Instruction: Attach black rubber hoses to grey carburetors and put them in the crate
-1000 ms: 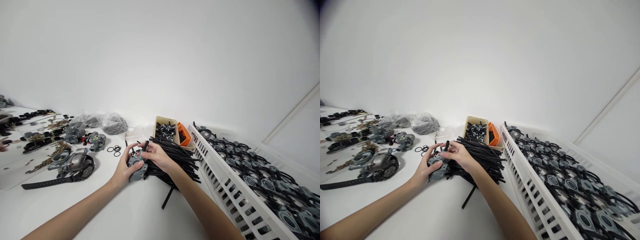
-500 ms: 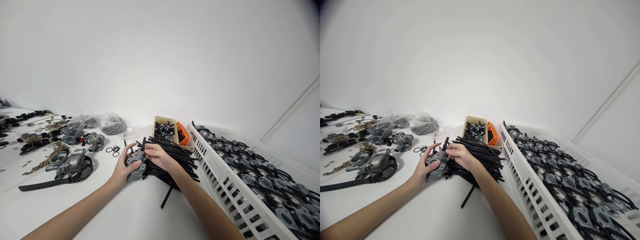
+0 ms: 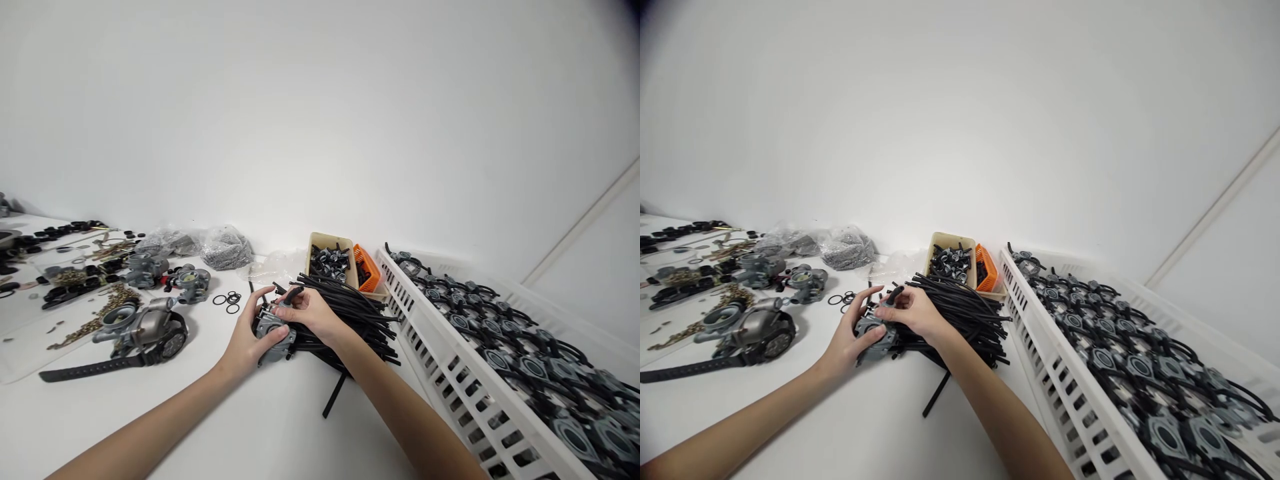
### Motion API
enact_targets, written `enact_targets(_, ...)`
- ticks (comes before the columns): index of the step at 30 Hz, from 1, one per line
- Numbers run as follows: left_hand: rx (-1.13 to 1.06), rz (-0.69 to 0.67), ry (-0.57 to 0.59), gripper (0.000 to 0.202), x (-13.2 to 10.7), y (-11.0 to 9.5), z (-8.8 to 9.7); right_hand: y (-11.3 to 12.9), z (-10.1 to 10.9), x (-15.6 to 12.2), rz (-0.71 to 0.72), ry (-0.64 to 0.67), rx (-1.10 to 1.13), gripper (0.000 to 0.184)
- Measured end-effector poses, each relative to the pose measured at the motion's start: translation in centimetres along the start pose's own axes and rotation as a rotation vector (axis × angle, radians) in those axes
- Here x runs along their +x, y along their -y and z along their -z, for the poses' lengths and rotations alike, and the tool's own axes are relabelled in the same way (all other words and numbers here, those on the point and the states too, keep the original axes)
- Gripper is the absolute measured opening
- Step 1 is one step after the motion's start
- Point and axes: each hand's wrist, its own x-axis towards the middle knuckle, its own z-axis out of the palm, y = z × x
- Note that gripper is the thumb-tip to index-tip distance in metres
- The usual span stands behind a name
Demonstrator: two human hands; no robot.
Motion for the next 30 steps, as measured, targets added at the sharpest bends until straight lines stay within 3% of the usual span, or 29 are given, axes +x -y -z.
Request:
enact_targets(3, 0.011, -0.001, -0.006, 0.076, 0.0, -0.1, 0.0, 0.2, -0.1, -0.2, 0.006, -0.017, 0.024, 0.039)
enact_targets(8, 0.014, 0.013, -0.03, 0.073, 0.0, 0.0, 0.1, 0.1, 0.7, -0.1, 0.033, 0.2, 0.109, 0.041)
enact_targets(24, 0.049, -0.012, -0.052, 0.076, 0.0, -0.8, 0.0, 0.9, -0.4, -0.3, 0.066, 0.05, -0.027, 0.044)
enact_targets(30, -0.086, 0.028, -0.156, 0.071, 0.2, -0.9, 0.1, 1.0, -0.8, -0.2, 0.092, 0.033, -0.102, 0.046)
